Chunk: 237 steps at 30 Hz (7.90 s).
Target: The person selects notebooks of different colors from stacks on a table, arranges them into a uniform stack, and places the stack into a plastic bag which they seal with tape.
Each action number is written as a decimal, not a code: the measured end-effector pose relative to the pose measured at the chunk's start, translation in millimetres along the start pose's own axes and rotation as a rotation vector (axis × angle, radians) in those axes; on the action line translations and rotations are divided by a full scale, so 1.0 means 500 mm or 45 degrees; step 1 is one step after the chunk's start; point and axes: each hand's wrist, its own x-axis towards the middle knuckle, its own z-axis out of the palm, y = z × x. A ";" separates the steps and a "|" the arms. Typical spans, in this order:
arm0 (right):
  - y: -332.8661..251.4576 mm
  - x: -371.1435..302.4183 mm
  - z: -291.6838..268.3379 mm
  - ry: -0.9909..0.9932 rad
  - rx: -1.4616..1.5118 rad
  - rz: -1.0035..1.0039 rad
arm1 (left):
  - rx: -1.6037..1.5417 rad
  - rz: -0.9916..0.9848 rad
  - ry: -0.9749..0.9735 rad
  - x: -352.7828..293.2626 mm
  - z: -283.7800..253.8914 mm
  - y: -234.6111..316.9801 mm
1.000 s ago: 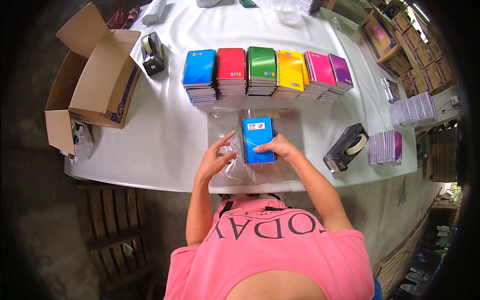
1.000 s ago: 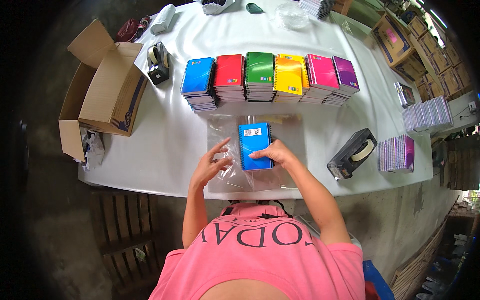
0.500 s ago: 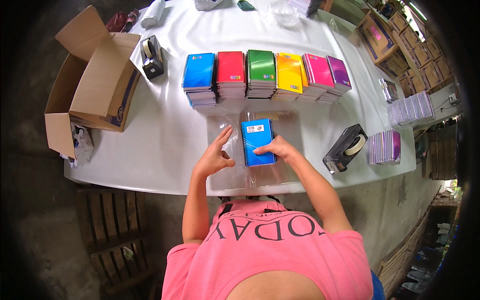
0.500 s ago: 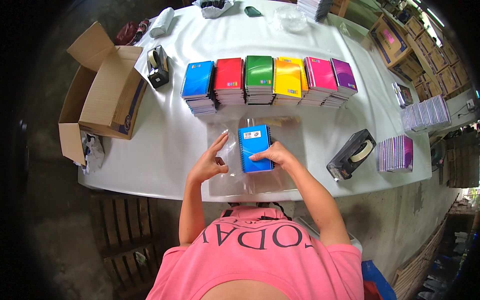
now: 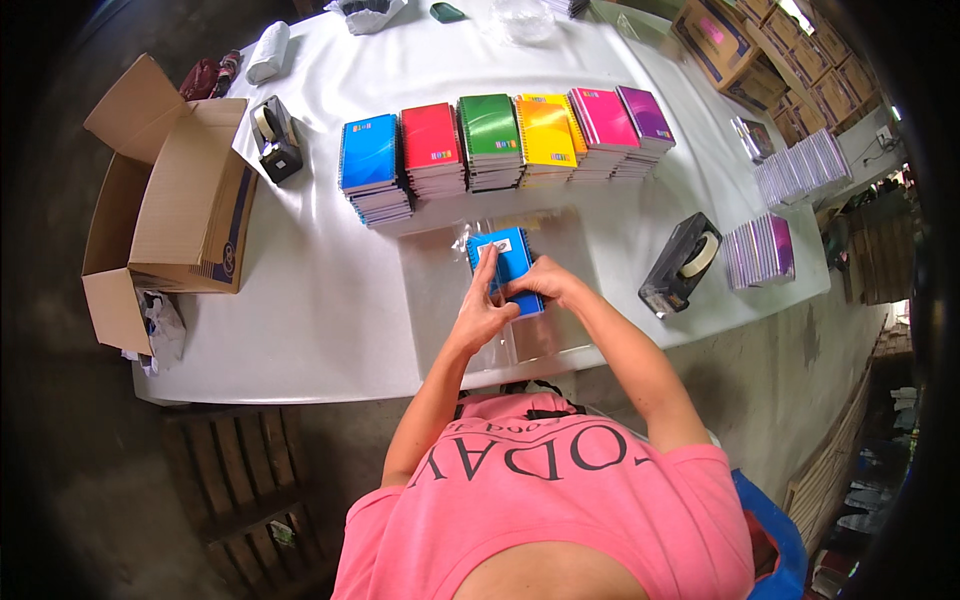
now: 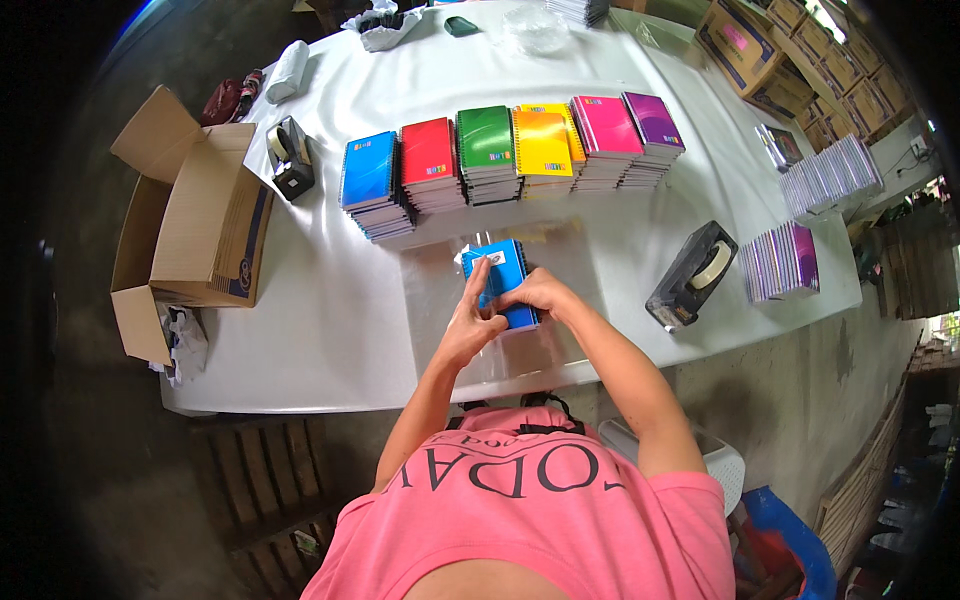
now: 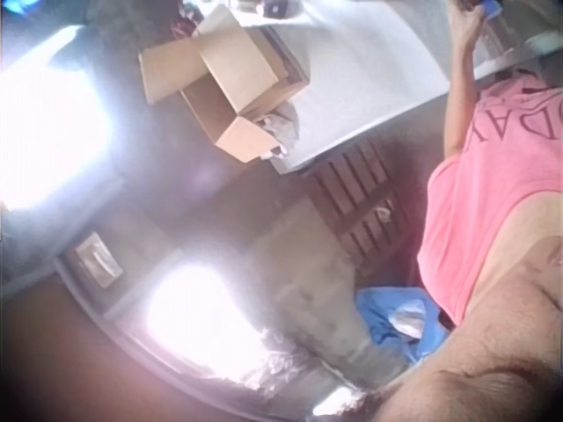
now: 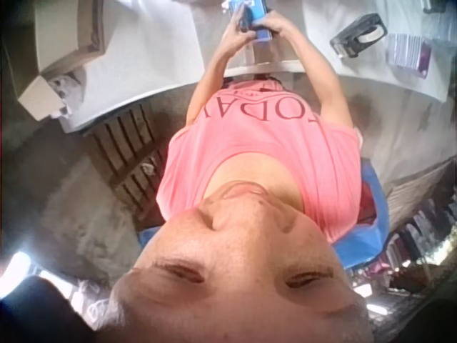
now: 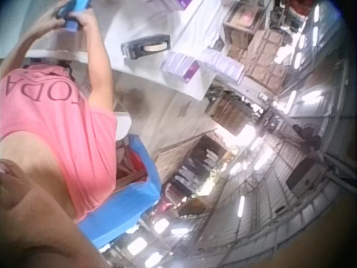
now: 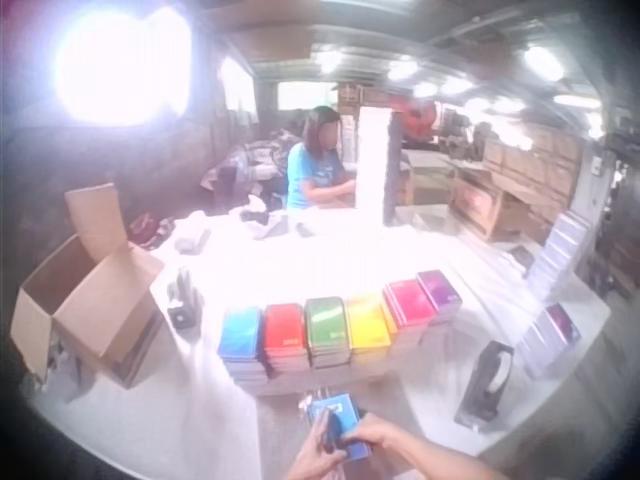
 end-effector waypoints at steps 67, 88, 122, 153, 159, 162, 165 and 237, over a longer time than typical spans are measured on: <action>0.197 -0.128 -0.059 1.310 0.301 -0.361 | 1.120 0.306 -0.337 0.009 -0.069 0.025; 0.090 -0.175 0.075 1.608 -0.623 -0.594 | 1.241 0.307 -0.412 0.009 -0.054 0.049; -0.151 -0.140 -0.055 -0.227 -0.378 -0.780 | 1.162 0.215 -0.544 0.043 -0.045 0.066; -0.087 -0.057 0.022 0.042 -1.053 -0.977 | 1.008 0.169 0.036 0.067 -0.062 -0.031; 0.077 -0.148 -0.076 1.607 -0.223 -0.781 | 0.874 0.009 -0.111 0.074 -0.089 0.032; 0.251 -0.201 -0.169 2.301 -0.442 -0.147 | 0.656 -0.052 -0.149 0.075 -0.088 0.024; 0.195 -0.237 -0.185 1.692 0.609 0.033 | 0.647 -0.037 -0.097 0.083 -0.092 0.018; 0.068 -0.105 0.226 0.965 -0.342 -1.308 | 1.063 1.103 -0.055 -0.041 -0.194 0.014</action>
